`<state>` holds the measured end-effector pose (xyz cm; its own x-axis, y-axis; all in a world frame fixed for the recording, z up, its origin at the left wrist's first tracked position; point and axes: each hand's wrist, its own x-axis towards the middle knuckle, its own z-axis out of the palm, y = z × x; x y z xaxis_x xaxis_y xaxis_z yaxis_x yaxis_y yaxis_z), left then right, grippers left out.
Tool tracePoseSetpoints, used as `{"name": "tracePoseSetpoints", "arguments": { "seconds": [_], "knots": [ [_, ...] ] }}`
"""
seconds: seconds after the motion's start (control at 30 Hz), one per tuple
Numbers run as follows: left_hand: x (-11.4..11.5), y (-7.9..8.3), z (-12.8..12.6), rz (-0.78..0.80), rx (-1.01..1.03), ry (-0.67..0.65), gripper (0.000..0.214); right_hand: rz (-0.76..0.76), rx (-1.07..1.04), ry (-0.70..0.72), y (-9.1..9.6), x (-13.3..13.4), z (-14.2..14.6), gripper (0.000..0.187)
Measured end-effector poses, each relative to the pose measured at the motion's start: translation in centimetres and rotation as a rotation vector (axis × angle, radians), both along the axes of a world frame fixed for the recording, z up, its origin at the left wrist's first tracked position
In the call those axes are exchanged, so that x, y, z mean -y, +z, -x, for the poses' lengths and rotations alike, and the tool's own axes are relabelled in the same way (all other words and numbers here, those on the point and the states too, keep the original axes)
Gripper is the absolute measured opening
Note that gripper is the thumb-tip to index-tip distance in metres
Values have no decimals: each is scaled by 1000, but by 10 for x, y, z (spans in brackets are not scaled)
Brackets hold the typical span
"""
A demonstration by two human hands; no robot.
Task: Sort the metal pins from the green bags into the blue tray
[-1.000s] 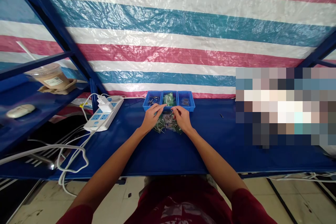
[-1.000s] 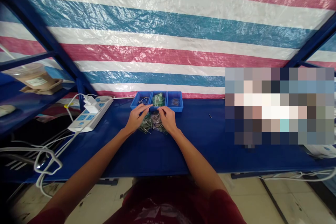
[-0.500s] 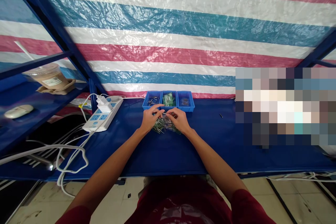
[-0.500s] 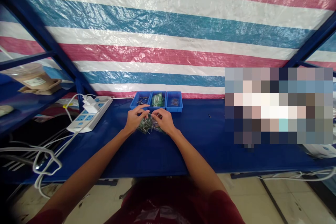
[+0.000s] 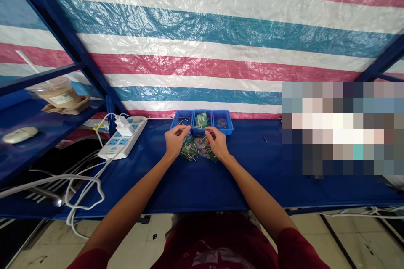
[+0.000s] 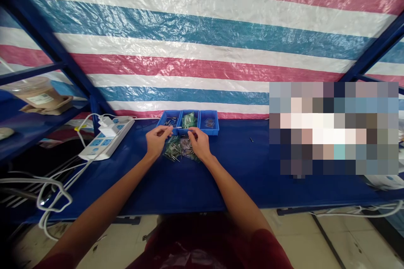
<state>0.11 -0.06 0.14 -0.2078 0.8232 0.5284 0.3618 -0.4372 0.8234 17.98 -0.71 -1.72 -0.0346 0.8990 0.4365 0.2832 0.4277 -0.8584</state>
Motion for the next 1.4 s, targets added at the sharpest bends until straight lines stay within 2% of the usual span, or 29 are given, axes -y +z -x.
{"name": "tracePoseSetpoints", "arguments": {
  "seconds": [0.07, 0.1, 0.17, 0.27, 0.33, 0.43, 0.63, 0.83, 0.97, 1.07, 1.3, 1.4],
  "knots": [
    [-5, -1, 5, -113, -80, 236, 27, 2, 12, -18, -1, -1, 0, 29],
    [-8, -3, 8, -159, -149, 308, 27, 2, 23, -25, -1, -1, -1, 29],
    [-16, -6, 13, -223, -288, 351, 26, -2, 50, -37, -1, -2, -1, 27],
    [-23, -11, 17, -224, -473, 282, 28, -32, 148, -22, 1, -4, -4, 20],
    [-23, -12, 16, -235, -569, 224, 34, -32, 287, 27, 3, -4, -7, 15],
    [-17, -11, 15, -271, -648, 154, 30, 3, 543, 92, 5, -3, -9, 8],
    [-12, -9, 16, -299, -658, -24, 21, 16, 821, 111, 6, 1, -6, 14],
    [-11, -7, 15, -313, -554, -35, 20, 61, 892, 123, 6, 2, -2, 5],
    [-8, -6, 13, -302, -527, -46, 19, 53, 863, 123, 5, 3, -1, 7],
    [-6, -4, 11, -296, -521, -43, 20, 27, 762, 96, 5, 1, -3, 6],
    [-5, -5, 9, -234, -502, -95, 24, 39, 281, 16, 4, -3, -5, 16],
    [-4, -7, 7, -222, -519, -161, 26, 67, 71, 29, 5, -3, -4, 16]
  ]
}}
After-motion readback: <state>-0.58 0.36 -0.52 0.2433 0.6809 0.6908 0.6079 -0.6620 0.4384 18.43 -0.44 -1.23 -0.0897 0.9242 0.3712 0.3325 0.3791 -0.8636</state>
